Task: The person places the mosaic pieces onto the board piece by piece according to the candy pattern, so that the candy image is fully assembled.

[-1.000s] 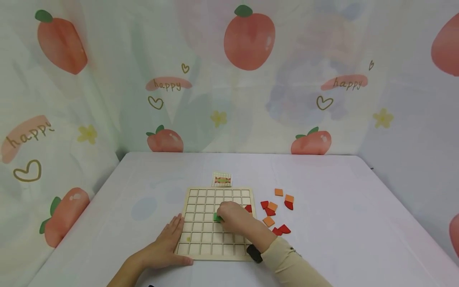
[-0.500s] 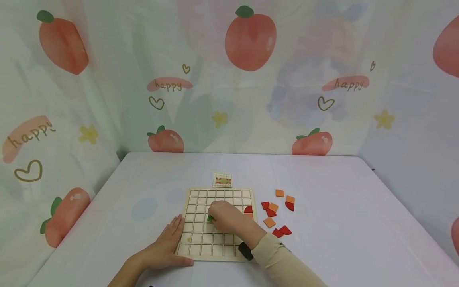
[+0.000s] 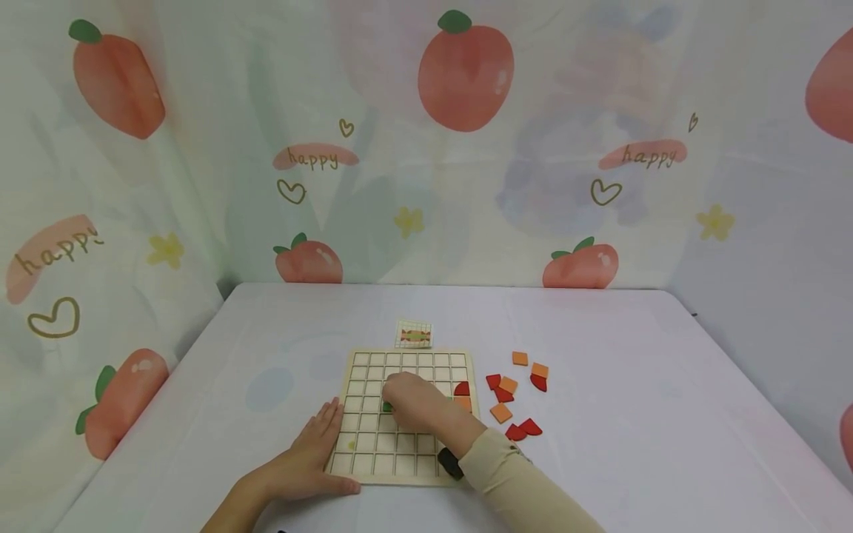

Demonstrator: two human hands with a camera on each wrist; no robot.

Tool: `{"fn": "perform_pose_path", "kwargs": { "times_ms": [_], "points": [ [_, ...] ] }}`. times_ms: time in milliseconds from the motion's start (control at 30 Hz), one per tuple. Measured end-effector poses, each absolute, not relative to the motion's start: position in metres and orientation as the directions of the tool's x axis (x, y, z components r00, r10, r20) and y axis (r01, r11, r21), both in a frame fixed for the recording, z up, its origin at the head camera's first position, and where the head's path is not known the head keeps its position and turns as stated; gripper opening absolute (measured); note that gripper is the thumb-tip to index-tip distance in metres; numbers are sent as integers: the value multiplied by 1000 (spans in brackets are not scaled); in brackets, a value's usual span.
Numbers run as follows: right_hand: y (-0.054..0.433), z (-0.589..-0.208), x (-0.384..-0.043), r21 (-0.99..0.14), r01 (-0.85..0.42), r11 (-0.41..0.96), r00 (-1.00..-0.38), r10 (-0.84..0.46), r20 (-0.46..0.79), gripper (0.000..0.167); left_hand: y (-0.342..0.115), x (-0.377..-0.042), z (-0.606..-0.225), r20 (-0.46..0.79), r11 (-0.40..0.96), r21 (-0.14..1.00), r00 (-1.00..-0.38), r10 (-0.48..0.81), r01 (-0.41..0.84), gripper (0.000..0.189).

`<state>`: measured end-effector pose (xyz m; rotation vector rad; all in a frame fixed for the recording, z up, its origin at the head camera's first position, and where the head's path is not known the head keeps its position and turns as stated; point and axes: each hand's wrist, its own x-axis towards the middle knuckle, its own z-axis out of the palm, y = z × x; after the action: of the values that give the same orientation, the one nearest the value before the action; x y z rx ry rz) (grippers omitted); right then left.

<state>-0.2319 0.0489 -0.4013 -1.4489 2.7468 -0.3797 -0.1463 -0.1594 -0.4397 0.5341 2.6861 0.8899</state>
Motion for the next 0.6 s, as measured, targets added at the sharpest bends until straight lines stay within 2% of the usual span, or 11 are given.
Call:
{"fn": "perform_pose_path", "kwargs": {
  "times_ms": [400,600],
  "points": [
    [46,-400,-231,-206,-794,572,-595,-801,67,16,-159,-146,-438,-127,742,620,-899,418,257,121],
    [45,-401,-230,-223,-803,553,-582,-807,95,15,-159,-146,-438,-122,743,615,-899,421,265,121]
  ]
}}
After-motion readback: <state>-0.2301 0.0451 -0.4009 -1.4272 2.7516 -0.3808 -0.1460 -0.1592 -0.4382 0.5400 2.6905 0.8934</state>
